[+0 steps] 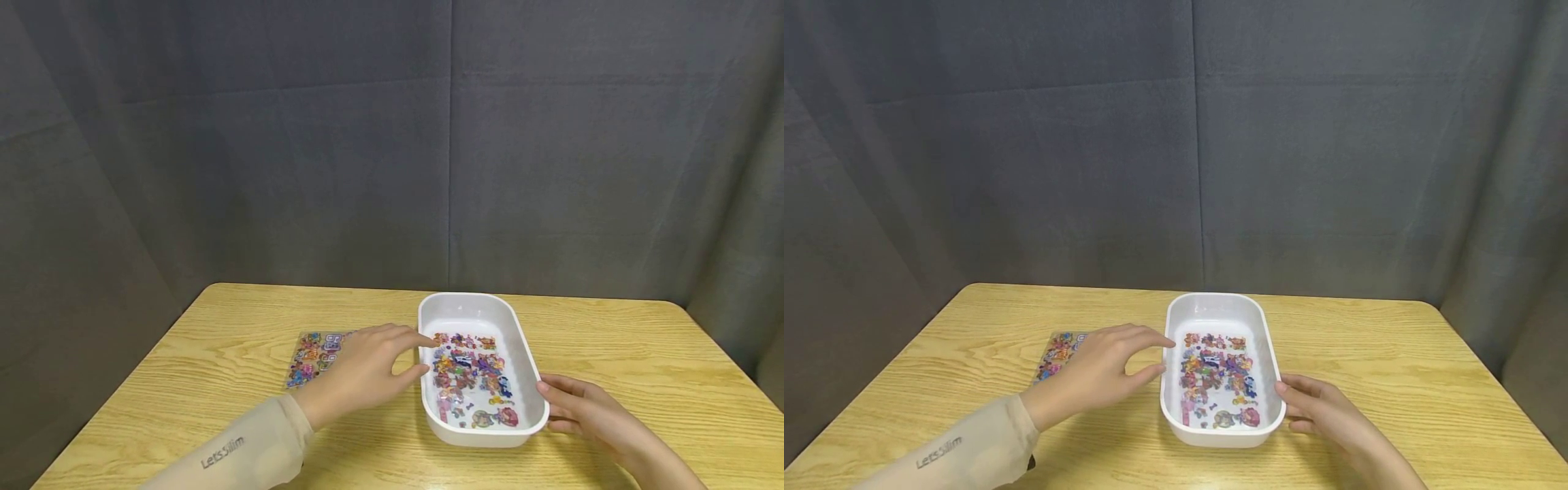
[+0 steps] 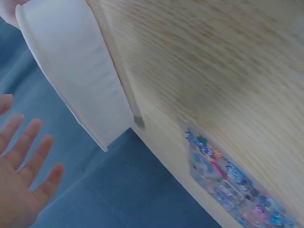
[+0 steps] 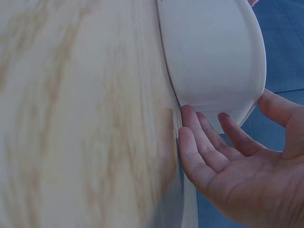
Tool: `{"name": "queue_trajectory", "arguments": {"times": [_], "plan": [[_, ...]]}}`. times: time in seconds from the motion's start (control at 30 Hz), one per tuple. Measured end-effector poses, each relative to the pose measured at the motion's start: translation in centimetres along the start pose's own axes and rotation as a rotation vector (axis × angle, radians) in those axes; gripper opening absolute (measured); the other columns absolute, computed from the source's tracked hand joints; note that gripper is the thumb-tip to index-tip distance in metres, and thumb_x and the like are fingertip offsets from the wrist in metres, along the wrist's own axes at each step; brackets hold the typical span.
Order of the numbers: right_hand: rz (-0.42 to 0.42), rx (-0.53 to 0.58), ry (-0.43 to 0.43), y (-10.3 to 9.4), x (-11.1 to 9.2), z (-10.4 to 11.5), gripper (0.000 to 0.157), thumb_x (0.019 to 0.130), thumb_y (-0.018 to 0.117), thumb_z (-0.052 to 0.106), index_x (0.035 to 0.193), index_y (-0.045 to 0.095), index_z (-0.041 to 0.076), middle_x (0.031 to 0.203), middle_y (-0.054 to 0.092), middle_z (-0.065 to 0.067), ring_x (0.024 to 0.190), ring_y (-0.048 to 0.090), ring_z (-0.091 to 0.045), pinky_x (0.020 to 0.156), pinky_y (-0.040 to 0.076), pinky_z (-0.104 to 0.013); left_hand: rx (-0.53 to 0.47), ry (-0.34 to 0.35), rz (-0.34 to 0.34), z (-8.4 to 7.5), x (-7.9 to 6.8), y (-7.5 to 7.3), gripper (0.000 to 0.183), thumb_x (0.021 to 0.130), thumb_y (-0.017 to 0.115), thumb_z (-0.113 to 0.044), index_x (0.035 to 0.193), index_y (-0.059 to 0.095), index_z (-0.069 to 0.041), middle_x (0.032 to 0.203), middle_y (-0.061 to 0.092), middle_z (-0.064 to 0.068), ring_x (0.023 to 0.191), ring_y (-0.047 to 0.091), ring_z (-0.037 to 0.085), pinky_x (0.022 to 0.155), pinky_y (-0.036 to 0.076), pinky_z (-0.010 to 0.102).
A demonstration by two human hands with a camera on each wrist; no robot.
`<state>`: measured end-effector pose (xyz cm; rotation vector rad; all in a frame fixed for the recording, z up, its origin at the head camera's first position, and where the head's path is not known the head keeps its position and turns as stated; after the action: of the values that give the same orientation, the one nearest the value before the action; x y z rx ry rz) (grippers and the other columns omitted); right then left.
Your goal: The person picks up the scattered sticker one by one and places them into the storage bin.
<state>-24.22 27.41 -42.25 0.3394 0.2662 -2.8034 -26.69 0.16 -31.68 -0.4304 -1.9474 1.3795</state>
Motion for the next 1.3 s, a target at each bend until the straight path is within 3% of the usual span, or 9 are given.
{"name": "queue_trajectory", "arguments": {"times": [0.5,1.03,1.3], "plan": [[-0.001,-0.002,0.002,0.0,0.0,-0.1,0.073,0.106,0.049,0.029,0.144,0.017,-0.024,0.125,0.061,-0.017,0.103,0.065,-0.020,0.087,0.055,-0.032,-0.074,-0.054,-0.025,2.5,-1.9,-0.5,0.032,0.094,0.067,-0.040,0.123,0.069,-0.028,0.125,0.066,-0.008,0.118,0.061,0.015,0.097,0.049,0.043],[0.007,-0.007,0.010,0.0,0.0,0.0,0.073,0.106,0.047,0.030,0.144,0.016,-0.024,0.128,0.060,-0.019,0.105,0.065,-0.022,0.088,0.055,-0.034,-0.061,-0.100,-0.040,5.0,-3.8,-0.8,0.032,0.092,0.071,-0.038,0.122,0.070,-0.028,0.124,0.066,-0.010,0.116,0.062,0.014,0.095,0.051,0.042],[0.005,-0.011,0.007,-0.1,0.0,0.1,0.073,0.106,0.047,0.030,0.144,0.017,-0.024,0.126,0.061,-0.018,0.105,0.065,-0.021,0.088,0.055,-0.033,-0.102,-0.143,-0.018,6.4,-4.9,-0.7,0.033,0.092,0.072,-0.038,0.123,0.069,-0.028,0.130,0.064,-0.003,0.126,0.056,0.023,0.101,0.045,0.052]]}}
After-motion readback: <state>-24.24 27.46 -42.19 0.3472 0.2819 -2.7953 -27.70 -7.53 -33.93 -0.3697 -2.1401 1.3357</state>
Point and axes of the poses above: each hand's wrist, its own x-axis towards the middle knuckle, its own y-axis out of the palm, z = x × y, the point moved 8 cm from there along x, towards the middle knuckle
